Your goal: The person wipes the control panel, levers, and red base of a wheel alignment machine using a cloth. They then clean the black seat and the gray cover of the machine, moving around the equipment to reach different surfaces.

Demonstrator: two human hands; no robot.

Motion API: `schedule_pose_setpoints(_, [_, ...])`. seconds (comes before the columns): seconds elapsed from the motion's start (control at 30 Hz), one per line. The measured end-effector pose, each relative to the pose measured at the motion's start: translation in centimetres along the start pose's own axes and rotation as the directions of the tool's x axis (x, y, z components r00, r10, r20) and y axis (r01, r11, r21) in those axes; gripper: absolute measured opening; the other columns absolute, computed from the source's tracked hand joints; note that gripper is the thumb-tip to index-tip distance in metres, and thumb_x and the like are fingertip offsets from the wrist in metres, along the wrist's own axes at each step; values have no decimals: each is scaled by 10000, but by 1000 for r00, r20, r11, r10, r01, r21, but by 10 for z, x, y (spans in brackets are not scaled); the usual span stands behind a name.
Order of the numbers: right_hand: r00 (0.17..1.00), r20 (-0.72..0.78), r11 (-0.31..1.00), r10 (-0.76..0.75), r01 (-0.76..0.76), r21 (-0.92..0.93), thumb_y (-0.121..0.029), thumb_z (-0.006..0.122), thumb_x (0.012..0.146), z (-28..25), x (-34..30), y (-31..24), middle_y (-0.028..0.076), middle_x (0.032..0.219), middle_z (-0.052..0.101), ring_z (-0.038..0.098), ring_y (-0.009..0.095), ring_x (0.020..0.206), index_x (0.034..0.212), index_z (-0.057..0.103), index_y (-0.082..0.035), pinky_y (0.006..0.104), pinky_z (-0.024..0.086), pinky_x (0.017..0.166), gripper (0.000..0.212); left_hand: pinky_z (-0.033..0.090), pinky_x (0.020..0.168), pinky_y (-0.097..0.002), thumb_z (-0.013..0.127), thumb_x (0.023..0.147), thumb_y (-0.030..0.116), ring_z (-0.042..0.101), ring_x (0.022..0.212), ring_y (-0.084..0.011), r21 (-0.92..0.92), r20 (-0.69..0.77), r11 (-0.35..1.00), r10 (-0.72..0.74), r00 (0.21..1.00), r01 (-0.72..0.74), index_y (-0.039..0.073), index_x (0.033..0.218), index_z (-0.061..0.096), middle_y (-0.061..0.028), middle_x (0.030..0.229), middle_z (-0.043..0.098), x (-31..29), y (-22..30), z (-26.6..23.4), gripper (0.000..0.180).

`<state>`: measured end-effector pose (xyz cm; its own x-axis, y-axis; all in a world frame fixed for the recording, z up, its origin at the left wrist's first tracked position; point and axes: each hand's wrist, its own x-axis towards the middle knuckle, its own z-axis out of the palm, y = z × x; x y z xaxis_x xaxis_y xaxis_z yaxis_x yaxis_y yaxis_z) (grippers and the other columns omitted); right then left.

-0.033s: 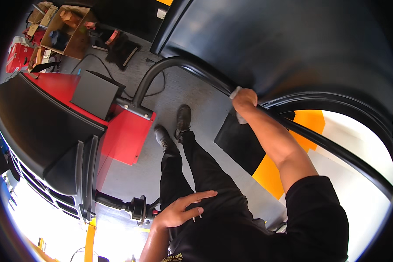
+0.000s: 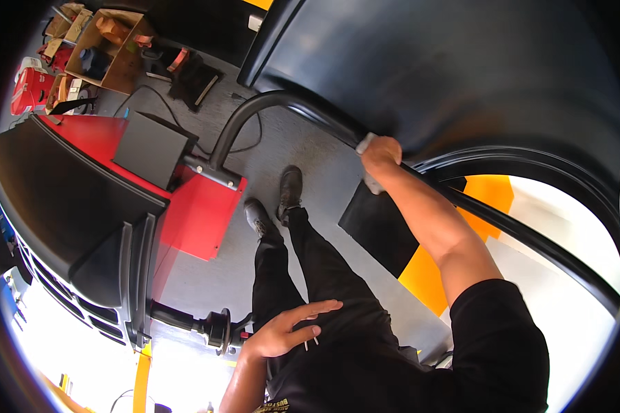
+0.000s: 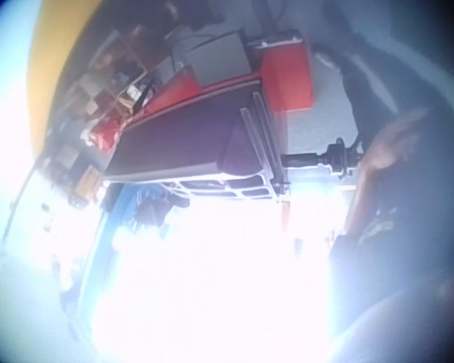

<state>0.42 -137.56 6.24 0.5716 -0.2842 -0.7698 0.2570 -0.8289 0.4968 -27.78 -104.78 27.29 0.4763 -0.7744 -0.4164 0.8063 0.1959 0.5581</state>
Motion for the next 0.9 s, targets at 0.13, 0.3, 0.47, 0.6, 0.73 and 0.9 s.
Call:
schedule_pose_setpoints(0.13, [930, -367, 972, 6, 81, 220, -269, 665, 936, -70, -15, -63, 46, 937, 800, 779, 189, 866, 952, 816, -146, 369, 605, 638, 195, 314, 1205, -408, 519, 982, -3, 445, 1472, -266, -49, -41, 998, -39, 998, 37, 29, 1563, 417, -151, 1545, 526, 14, -13, -2, 590])
schedule_pose_setpoints(0.3, [802, -590, 783, -92, 424, 455, -305, 624, 964, -110, -68, -60, 116, 870, 776, 765, 314, 903, 1094, 740, -54, 434, 597, 759, 305, 354, 1174, -363, 535, 1005, 15, 478, 1441, -256, -128, -179, 991, -65, 982, 42, -3, 1547, 418, -155, 1518, 547, 35, -18, -13, 555])
schedule_pose_setpoints(0.47, [836, -547, 86, -47, 549, 831, -313, 653, 958, 17, -125, -63, 306, 1319, 606, 603, 439, 1241, 1388, 463, 40, 499, 492, 1030, 588, 371, 1156, -379, 559, 1054, 271, 411, 1475, -266, -107, -483, 992, 2, 876, -61, 38, 1597, 336, -134, 1598, 439, 106, -14, -59, 632])
schedule_pose_setpoints(0.6, [914, -230, 190, -335, 305, 933, -157, 756, 865, 70, -180, -67, 301, 1423, 531, 566, 465, 1284, 1484, 375, 40, 481, 477, 1068, 753, 286, 1206, -473, 598, 1029, 439, 320, 1499, -285, -40, -455, 997, 47, 889, -72, 97, 1646, 246, -122, 1659, 309, 174, -45, -83, 788])
schedule_pose_setpoints(0.73, [848, -335, -253, -411, 247, 935, -157, 739, 916, 99, -187, -53, 191, 1398, 573, 654, 305, 1174, 1550, 329, 35, 384, 526, 982, 779, 457, 1064, -380, 638, 1025, 376, 580, 1254, -242, -93, -635, 992, 6, 773, -85, 47, 1463, 513, -124, 1354, 618, 217, -67, -95, 561])
schedule_pose_setpoints(0.9, [894, -180, -371, -410, 17, 928, -187, 632, 1025, 114, -161, -10, 118, 1219, 681, 687, 175, 1006, 1479, 466, -34, 305, 541, 844, 507, 496, 1010, -381, 620, 1011, 295, 637, 1119, -230, -210, -914, 774, 61, 400, -597, 51, 1362, 563, -127, 1292, 636, 270, 3, -178, 431])
